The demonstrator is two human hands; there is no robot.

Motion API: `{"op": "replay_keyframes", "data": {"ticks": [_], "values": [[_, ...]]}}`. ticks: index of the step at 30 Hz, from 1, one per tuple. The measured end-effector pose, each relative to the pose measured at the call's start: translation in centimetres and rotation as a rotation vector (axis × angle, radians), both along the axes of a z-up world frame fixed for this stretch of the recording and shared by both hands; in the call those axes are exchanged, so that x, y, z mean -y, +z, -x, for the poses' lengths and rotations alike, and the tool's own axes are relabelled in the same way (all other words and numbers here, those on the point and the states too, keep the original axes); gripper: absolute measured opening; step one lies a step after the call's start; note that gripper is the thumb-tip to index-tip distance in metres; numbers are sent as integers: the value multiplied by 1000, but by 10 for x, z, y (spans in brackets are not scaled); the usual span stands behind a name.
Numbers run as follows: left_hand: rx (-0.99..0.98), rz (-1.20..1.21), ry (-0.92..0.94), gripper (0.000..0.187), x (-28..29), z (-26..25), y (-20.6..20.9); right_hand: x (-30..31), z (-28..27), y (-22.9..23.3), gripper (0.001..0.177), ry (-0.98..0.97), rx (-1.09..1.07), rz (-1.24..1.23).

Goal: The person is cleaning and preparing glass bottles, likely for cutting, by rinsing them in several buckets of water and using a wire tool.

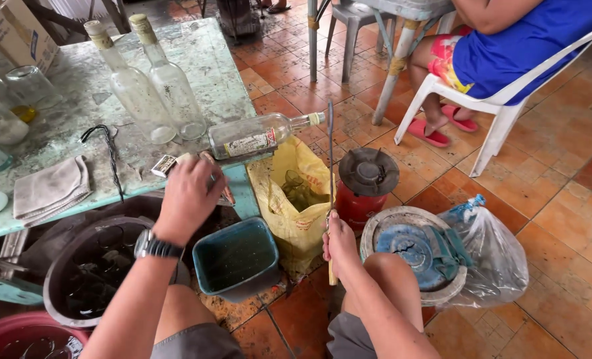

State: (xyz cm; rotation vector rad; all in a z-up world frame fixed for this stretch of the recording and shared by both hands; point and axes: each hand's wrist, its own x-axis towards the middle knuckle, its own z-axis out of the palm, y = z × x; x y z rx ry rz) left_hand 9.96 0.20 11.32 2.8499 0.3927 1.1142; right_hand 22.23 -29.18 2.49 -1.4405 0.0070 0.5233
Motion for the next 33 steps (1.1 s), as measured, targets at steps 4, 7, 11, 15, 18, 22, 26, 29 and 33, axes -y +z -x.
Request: {"op": "replay_keyframes", "data": {"ticks": [4,7,11,15,18,22,26,29,33], "values": [[-132,-49,23,37,-10,-43,57,-3,12,-4,57,97,-27,39],[-363,16,54,58,-22,-76,72,-8,15,-25,60,183,15,66],[-610,37,37,79,-47,-111,68,-24,18,-48,55,213,60,27],[-728,107,47,82,-51,-129,75,-33,15,-61,58,252,72,44],[-804,147,44,89,-50,-139,80,-40,12,-73,56,262,118,81],[-923,190,53,87,-46,-147,92,-50,2,-99,55,279,219,198],[-979,183,46,93,-43,-145,95,-52,0,-100,53,274,278,285],[-923,94,22,83,-39,-138,86,-52,-1,-102,52,289,289,299],[-675,-121,44,80,-45,-127,31,-47,5,-97,52,282,256,255]]}}
